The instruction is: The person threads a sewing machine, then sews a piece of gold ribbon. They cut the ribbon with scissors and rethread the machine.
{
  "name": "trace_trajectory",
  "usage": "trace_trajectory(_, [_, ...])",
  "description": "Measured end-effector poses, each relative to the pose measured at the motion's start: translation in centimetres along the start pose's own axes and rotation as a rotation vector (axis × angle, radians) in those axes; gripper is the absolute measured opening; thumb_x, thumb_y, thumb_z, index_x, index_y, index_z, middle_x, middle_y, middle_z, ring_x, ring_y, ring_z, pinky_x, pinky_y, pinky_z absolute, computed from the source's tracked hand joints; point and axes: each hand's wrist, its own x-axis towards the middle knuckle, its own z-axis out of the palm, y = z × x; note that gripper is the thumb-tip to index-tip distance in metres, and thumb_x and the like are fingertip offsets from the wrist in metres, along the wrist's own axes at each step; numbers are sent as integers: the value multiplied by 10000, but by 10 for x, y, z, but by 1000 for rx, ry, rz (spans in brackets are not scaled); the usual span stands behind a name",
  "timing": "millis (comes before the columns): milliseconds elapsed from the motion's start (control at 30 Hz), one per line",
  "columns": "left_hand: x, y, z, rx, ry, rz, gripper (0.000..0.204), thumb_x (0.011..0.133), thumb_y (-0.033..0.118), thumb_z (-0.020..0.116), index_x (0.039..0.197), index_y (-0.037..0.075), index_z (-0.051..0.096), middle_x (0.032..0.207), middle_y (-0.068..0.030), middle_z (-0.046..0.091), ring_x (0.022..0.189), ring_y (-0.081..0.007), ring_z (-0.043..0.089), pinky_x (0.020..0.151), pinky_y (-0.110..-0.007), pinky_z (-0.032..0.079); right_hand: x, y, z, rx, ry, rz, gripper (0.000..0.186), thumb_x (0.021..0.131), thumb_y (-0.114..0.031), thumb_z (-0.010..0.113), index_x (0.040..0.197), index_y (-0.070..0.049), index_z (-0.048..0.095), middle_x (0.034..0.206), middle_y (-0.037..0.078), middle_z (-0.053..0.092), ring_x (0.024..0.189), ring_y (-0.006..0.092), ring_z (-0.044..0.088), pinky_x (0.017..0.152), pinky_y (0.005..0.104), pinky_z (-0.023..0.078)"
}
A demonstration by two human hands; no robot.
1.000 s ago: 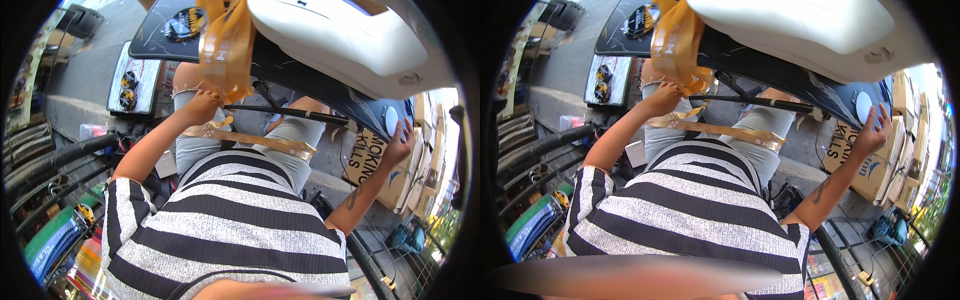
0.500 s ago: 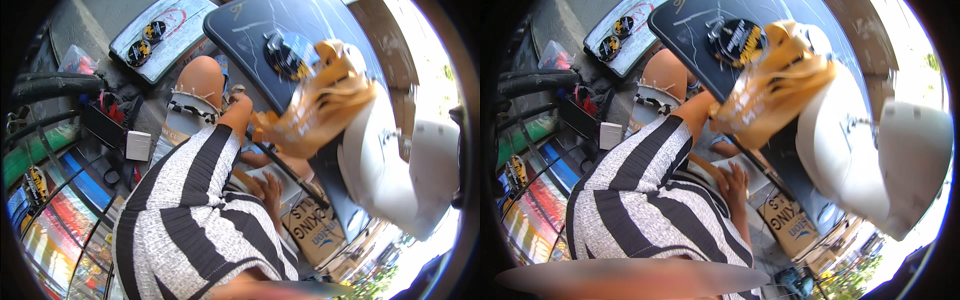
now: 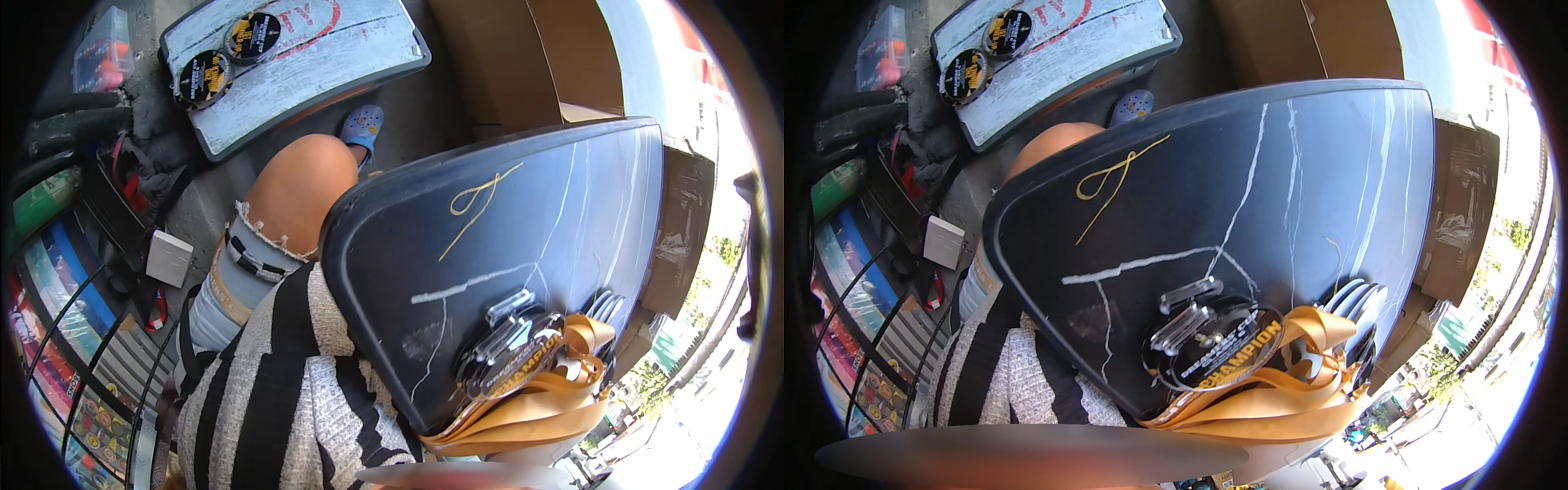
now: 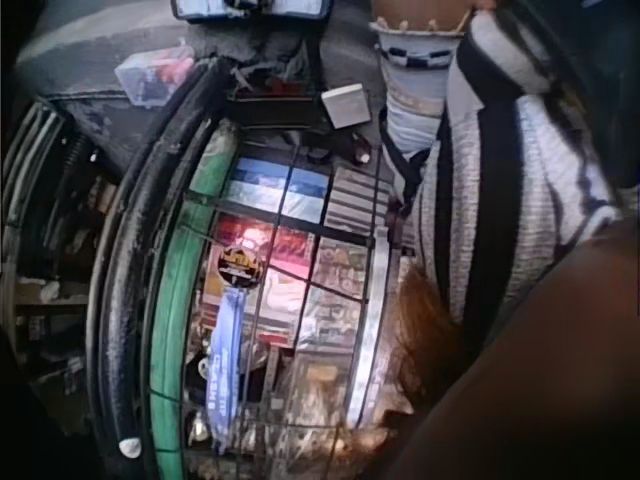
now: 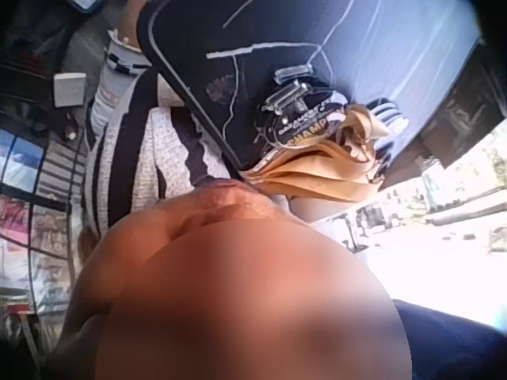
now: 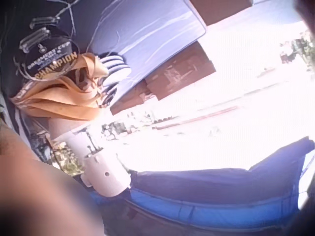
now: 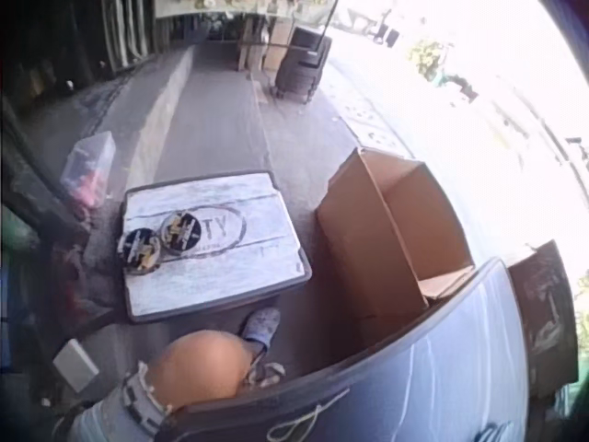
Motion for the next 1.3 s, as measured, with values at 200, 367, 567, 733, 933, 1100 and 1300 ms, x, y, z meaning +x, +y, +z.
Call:
trace_trajectory(200, [24,-10,7,-4,-28,-19,312,848,35,511,1094,99,691,1112,-118,662,1082,-278,612,913,-404,462,-7,-7,-1,54,-31,74,485,833,-335,723,1302,-266,621,1415,-25,541,1376,216,431,1179,491,143])
trace_trajectory(367, [28,-7,11,17,-74,-13,303,849,35,512,1088,95,691,1104,-120,665,1073,-276,617,909,-398,465,-6,-13,1,94,-26,102,493,826,-325,731,1302,-261,620,1408,-21,547,1371,215,436,1176,491,149])
trace_trajectory(567, [3,-4,15,99,-140,26,293,851,36,515,1080,89,691,1093,-122,668,1063,-274,622,904,-390,468,-11,-21,10,153,31,80,502,817,-313,740,1301,-254,618,1399,-17,554,1364,215,443,1174,491,156])
trace_trajectory(733, [-44,3,20,248,-219,87,285,852,36,516,1073,84,691,1084,-124,670,1054,-272,626,900,-384,471,-15,-27,23,190,152,11,511,810,-303,747,1301,-249,617,1392,-14,559,1359,214,448,1172,492,162])
trace_trajectory(933, [-112,5,2,435,-287,130,276,854,36,518,1065,78,690,1074,-127,674,1043,-270,631,896,-376,474,-18,-31,37,329,364,-62,576,783,-244,767,1327,-210,581,1358,10,583,1322,210,486,1163,477,192])
trace_trajectory(1100, [-157,18,-14,527,-333,198,268,856,36,520,1059,74,690,1065,-129,676,1034,-268,636,892,-370,477,-23,-31,36,289,413,-91,383,854,-234,696,1224,-166,625,1273,24,619,1293,220,503,1166,495,188])
trace_trajectory(1300, [-242,39,-16,272,-340,391,260,864,56,513,1049,74,694,1033,-122,682,1012,-256,641,894,-361,477,-28,-38,9,265,511,-171,295,883,-227,669,1168,-153,649,1190,38,641,1234,233,539,1160,500,215])
